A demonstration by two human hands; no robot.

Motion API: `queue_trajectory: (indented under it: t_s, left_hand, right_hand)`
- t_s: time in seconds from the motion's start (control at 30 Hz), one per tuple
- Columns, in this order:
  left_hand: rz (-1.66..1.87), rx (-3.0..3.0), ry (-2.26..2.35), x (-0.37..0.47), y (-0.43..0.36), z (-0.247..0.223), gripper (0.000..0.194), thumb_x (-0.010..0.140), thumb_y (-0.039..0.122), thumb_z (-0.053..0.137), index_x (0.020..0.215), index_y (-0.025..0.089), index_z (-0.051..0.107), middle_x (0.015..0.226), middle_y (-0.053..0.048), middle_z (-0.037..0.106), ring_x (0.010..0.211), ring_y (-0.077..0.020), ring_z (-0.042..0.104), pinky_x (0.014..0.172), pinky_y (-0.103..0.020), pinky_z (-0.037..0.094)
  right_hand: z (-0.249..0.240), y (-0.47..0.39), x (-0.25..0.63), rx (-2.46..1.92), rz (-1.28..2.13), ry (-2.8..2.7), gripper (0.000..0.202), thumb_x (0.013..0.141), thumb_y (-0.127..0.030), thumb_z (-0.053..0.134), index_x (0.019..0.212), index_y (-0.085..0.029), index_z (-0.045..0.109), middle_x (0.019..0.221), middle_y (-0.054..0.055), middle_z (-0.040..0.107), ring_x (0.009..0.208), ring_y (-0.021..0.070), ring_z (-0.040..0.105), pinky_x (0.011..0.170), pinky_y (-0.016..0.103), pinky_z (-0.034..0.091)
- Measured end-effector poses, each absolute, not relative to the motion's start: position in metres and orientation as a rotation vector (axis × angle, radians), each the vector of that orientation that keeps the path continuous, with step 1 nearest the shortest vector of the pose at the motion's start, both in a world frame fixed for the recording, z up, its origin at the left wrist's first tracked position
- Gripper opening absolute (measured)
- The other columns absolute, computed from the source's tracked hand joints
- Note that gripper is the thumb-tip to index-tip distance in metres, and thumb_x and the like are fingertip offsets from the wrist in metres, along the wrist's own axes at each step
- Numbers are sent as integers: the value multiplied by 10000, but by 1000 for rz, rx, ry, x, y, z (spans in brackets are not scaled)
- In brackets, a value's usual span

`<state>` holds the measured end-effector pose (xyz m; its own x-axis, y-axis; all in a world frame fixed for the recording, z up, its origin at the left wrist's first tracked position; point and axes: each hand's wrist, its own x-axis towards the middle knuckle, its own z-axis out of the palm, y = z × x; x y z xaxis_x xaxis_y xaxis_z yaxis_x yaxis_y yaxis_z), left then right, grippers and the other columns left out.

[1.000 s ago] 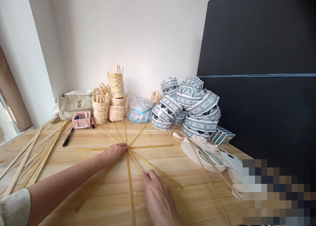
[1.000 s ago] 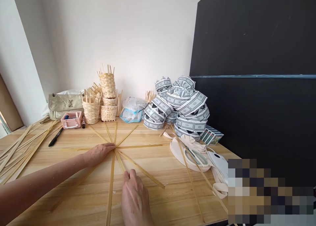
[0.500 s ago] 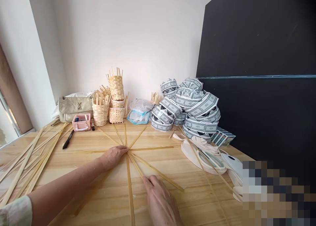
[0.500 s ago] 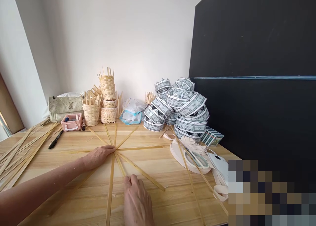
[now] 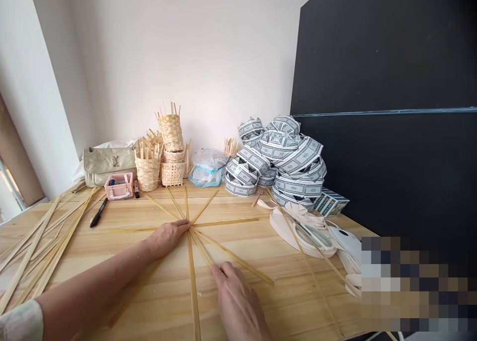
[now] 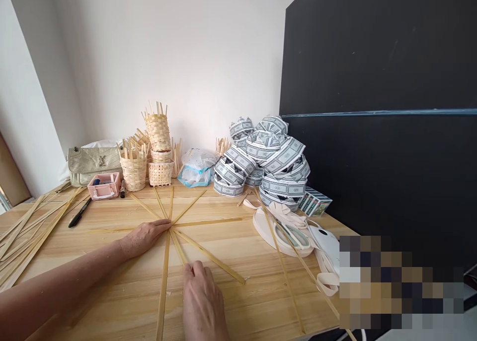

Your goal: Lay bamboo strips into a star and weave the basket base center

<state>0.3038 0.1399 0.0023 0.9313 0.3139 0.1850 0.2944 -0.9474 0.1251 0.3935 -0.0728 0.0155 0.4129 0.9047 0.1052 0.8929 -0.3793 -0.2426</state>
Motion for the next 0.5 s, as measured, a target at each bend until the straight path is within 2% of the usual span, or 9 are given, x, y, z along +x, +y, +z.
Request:
queue_trajectory:
  t_s: [0.23, 0.5]
  left_hand:
    - [314, 2989, 504, 305, 138, 4, 392, 838, 117, 312, 1197, 147, 466, 1251, -92, 490, 1075, -177, 518, 916, -283, 406]
    - [298, 2959, 531, 306, 137, 10, 325, 835, 103, 313, 1081, 180, 511, 1127, -63, 577, 1019, -177, 549, 856, -287, 430]
  right_hand:
    - [13, -72, 393, -2404, 12, -1561, 290, 799, -44, 365, 846, -220, 591, 867, 24, 586, 707, 135, 546, 562, 225, 366]
    - [11, -77, 394, -2343, -30, -1568, 268, 817, -106, 360, 895, -215, 591, 869, 35, 576, 762, 152, 536, 599, 245, 377]
